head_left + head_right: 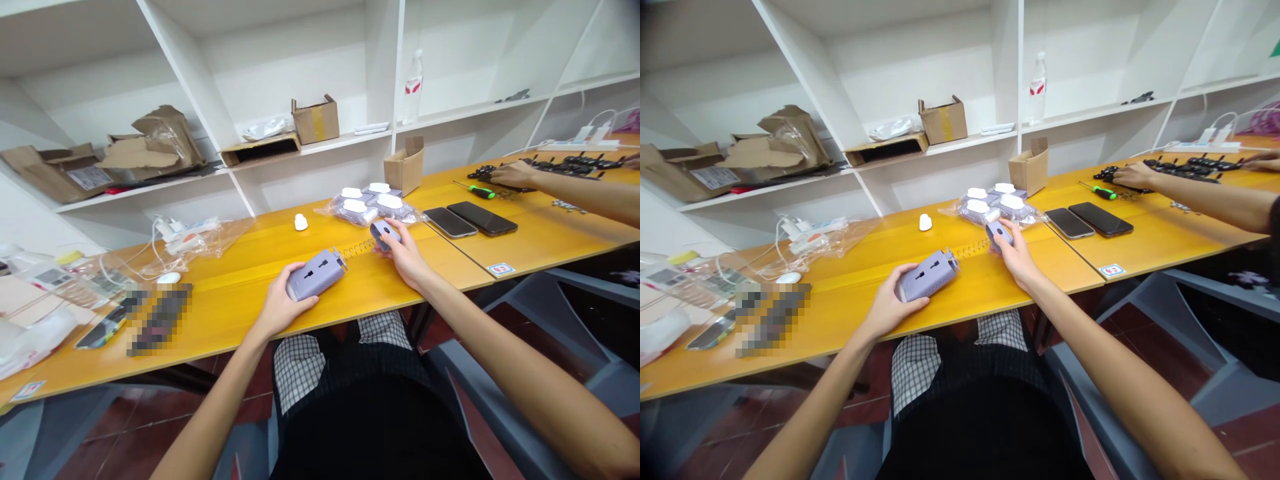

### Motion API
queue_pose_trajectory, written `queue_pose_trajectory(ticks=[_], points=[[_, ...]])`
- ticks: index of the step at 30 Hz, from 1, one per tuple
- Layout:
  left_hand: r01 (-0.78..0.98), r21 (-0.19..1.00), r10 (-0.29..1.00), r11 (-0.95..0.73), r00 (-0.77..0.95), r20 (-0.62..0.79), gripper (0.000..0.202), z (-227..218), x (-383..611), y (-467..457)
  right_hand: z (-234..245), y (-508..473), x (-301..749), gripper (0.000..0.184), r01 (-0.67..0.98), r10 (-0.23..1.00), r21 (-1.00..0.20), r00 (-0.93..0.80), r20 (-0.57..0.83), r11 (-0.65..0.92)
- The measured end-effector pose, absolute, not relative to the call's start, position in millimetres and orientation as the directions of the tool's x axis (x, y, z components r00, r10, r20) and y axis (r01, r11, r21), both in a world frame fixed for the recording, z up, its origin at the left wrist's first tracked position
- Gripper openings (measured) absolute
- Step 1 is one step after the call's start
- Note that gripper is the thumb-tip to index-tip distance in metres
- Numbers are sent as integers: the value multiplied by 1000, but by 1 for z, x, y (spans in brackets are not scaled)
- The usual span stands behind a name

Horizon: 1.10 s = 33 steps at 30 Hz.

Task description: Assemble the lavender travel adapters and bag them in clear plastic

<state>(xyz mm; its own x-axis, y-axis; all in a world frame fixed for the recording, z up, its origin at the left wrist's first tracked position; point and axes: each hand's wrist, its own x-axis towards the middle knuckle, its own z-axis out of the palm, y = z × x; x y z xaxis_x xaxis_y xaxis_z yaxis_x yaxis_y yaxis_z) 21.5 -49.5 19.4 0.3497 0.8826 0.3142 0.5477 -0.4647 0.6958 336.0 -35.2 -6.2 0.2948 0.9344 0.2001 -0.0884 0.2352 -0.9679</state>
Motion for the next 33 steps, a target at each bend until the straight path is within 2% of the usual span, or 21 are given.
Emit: queue_pose_trajectory(ticks=[3,9,11,13,18,23,30,33], points=[[555,686,879,-471,365,308,72,20,21,-50,-5,-36,333,47,-98,938,-967,284,199,235],[552,662,852,-508,436,291,69,21,22,-52,-4,-40,324,47,3,929,-954,227,292,299],[549,653,842,-521,456,288,67,22,22,-53,-4,-41,319,47,9,936,-957,207,284,289],[543,652,839,-529,453,302,66,22,23,-54,-3,-44,311,48,-48,958,-969,170,233,244],[519,654,834,-551,373,407,70,18,21,-52,2,-56,282,59,-343,995,-934,31,95,100],[530,639,830,-558,357,429,66,17,22,-52,3,-63,272,61,-351,997,-935,-29,67,53],[493,598,774,-632,434,461,65,19,23,-53,9,-52,280,38,-424,986,-894,-141,-90,-143],[493,583,763,-645,455,460,65,19,23,-51,11,-49,281,32,-432,977,-885,-185,-102,-174]])
